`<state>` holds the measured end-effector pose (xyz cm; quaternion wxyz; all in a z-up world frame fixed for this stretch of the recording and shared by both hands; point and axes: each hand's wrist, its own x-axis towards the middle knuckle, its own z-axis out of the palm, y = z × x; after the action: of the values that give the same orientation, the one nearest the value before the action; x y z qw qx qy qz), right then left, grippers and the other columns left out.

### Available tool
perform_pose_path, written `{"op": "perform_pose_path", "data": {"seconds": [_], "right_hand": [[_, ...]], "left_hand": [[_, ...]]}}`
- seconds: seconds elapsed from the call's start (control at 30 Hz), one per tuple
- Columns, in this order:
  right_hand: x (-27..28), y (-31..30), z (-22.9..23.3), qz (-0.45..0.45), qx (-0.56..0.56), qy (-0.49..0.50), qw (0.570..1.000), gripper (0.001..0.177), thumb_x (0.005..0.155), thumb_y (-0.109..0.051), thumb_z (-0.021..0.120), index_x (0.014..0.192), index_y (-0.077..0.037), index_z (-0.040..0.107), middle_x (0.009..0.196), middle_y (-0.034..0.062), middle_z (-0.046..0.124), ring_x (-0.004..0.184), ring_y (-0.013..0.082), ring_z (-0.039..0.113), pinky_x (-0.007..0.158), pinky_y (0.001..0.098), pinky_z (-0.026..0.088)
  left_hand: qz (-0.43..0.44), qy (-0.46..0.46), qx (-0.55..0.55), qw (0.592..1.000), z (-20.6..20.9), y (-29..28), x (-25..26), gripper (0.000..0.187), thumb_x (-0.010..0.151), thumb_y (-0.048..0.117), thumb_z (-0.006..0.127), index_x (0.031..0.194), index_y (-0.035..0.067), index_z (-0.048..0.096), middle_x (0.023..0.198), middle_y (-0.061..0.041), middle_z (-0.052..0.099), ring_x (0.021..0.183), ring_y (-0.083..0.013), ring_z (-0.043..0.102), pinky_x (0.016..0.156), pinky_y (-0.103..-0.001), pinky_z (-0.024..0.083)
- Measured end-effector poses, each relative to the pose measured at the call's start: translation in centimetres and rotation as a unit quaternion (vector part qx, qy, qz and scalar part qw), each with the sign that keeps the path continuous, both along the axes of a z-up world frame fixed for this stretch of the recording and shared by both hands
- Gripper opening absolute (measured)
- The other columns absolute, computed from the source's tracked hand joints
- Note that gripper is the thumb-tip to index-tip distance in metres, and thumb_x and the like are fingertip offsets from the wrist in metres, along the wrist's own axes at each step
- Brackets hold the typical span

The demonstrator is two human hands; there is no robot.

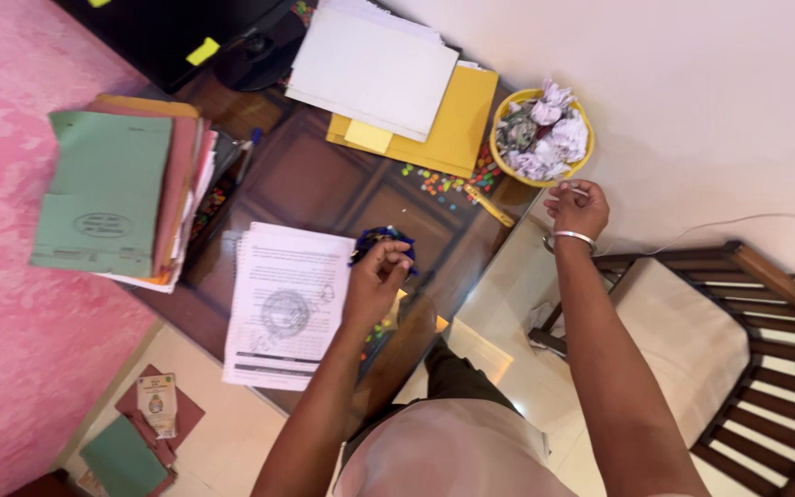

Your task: The person organizes a cluttered desk by picking up crumpled papers and placing them into a yellow bowl. They then stack books, notebooks, and folders, arrange pens in a holder, and move a laptop and a gray bag to clear the surface.

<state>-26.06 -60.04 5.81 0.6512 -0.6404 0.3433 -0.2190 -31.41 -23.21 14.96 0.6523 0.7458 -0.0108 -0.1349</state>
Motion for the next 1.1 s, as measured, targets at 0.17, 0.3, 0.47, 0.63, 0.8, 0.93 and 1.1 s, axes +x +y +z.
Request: {"op": "perform_pose_path", "data": {"seconds": [0.17, 0.3, 0.47, 0.63, 0.8, 0.93, 1.1], "right_hand": [[2.1, -3.0, -2.1, 0.062, -0.058, 0.018, 0.996, 0.027, 0.096, -0.003, 0.071, 0.122, -0.001, 0.064, 0.088, 0.0068, 0.075, 0.065, 0.0113, 0.069, 0.052, 0.0231, 0.052], [1.4, -3.3, -3.3, 0.108, -0.055, -0.039, 0.992, 0.027, 0.1, 0.001, 0.066, 0.127, 0.0, 0.06, 0.086, 0.0039, 0.066, 0.068, 0.0082, 0.06, 0.06, 0.0225, 0.051], [-2.5, -0.7, -2.0, 0.124, 0.012, -0.052, 0.991, 0.023, 0.104, 0.001, 0.057, 0.127, -0.001, 0.054, 0.089, -0.0004, 0.061, 0.075, 0.0094, 0.06, 0.07, 0.0249, 0.052], [-7.9, 1.1, -0.1, 0.144, 0.047, -0.015, 0.988, 0.025, 0.101, -0.001, 0.057, 0.126, 0.0, 0.056, 0.087, 0.0012, 0.062, 0.076, 0.0105, 0.06, 0.073, 0.0254, 0.052], [-11.2, 0.6, -1.1, 0.145, 0.044, 0.028, 0.988, 0.02, 0.102, -0.002, 0.057, 0.121, 0.001, 0.059, 0.087, 0.0005, 0.062, 0.076, 0.0103, 0.059, 0.072, 0.0253, 0.05], [-11.8, 1.5, -2.6, 0.146, 0.061, 0.03, 0.987, 0.016, 0.103, -0.006, 0.06, 0.118, 0.001, 0.061, 0.083, 0.0019, 0.062, 0.074, 0.0108, 0.058, 0.07, 0.0259, 0.05], [-9.6, 5.2, -1.9, 0.191, 0.099, 0.004, 0.977, 0.016, 0.102, -0.009, 0.06, 0.116, -0.001, 0.063, 0.084, 0.0028, 0.064, 0.075, 0.0112, 0.06, 0.071, 0.0275, 0.054]], "left_hand": [[0.019, -0.038, -0.027, 0.999, -3.6, -2.5, 5.5, 0.022, 0.098, 0.007, 0.066, 0.12, 0.004, 0.066, 0.094, -0.003, 0.073, 0.084, -0.007, 0.067, 0.075, -0.023, 0.054], [0.056, -0.123, 0.06, 0.989, -9.3, -5.0, 13.5, 0.014, 0.097, 0.01, 0.068, 0.109, 0.003, 0.07, 0.088, -0.004, 0.075, 0.079, -0.0083, 0.07, 0.072, -0.025, 0.056], [0.204, 0.249, -0.193, 0.927, -18.2, -9.9, 24.8, 0.017, 0.091, 0.011, 0.068, 0.106, 0.003, 0.064, 0.082, -0.004, 0.071, 0.062, -0.0163, 0.069, 0.052, -0.028, 0.055], [0.374, 0.313, -0.082, 0.869, -21.8, -13.3, 30.2, 0.045, 0.092, 0.013, 0.079, 0.102, -0.004, 0.038, 0.064, -0.016, 0.059, 0.041, -0.0208, 0.05, 0.036, -0.036, 0.036], [0.36, 0.253, -0.198, 0.876, -22.7, -13.3, 31.7, 0.029, 0.09, 0.009, 0.07, 0.103, -0.008, 0.05, 0.076, -0.015, 0.055, 0.054, -0.0248, 0.052, 0.04, -0.037, 0.044], [0.362, 0.262, -0.306, 0.841, -20.3, -9.6, 31.3, 0.026, 0.088, -0.004, 0.056, 0.114, -0.006, 0.049, 0.109, -0.019, 0.058, 0.085, -0.03, 0.064, 0.067, -0.045, 0.064], [0.269, 0.223, -0.31, 0.884, -12.7, -2.4, 26.0, 0.048, 0.086, -0.008, 0.05, 0.127, 0.015, 0.047, 0.122, -0.014, 0.059, 0.09, -0.0306, 0.069, 0.07, -0.04, 0.062]]}}
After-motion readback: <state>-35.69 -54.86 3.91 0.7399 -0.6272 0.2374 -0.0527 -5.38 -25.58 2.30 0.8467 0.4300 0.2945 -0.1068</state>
